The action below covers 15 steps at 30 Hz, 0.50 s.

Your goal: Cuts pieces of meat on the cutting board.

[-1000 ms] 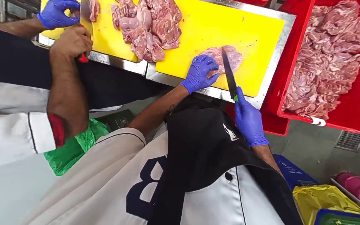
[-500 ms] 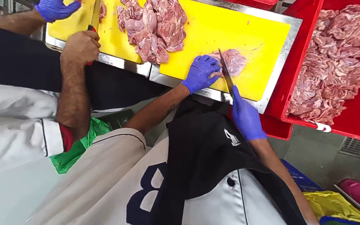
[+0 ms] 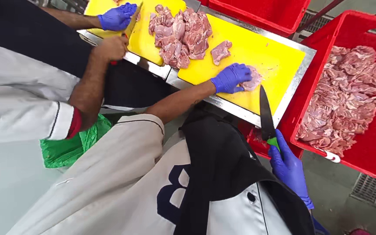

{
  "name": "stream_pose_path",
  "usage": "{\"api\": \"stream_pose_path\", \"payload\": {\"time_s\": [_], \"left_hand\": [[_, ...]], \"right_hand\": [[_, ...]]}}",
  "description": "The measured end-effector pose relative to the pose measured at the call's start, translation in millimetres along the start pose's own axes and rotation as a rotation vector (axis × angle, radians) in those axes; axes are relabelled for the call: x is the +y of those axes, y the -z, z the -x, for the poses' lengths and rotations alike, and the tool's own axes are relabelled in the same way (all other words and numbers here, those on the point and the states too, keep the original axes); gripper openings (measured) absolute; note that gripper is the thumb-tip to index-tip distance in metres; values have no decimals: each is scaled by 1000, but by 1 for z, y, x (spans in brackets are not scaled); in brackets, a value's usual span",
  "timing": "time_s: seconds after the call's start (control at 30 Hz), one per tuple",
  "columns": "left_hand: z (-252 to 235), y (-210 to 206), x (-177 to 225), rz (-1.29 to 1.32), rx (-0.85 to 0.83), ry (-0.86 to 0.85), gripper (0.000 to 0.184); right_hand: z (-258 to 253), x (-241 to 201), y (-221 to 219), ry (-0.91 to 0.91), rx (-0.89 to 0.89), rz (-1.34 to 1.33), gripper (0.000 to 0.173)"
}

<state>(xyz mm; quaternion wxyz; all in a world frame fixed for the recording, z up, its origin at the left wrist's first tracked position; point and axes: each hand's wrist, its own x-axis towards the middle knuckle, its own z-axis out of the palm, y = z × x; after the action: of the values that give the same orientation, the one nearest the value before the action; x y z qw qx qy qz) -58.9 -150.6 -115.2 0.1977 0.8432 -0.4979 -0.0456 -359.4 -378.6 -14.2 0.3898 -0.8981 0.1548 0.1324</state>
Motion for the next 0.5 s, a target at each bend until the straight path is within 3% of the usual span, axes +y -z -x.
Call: {"api": "stream_pose_path", "payload": {"time_s": [0.2, 0.3, 0.43, 0.5], "left_hand": [[-34, 6, 16, 84, -96, 158, 30], [-56, 29, 5, 404, -6, 249, 19], [-57, 53, 9, 1128, -8, 293, 21], [-56, 58, 7, 1243, -48, 340, 24]], "right_hand": [[-1, 3, 0, -15, 141, -159, 54], [-4, 6, 6, -2, 176, -190, 54], [1, 7, 17, 1, 202, -229, 55], [-4, 6, 19, 26, 210, -266, 55]]}}
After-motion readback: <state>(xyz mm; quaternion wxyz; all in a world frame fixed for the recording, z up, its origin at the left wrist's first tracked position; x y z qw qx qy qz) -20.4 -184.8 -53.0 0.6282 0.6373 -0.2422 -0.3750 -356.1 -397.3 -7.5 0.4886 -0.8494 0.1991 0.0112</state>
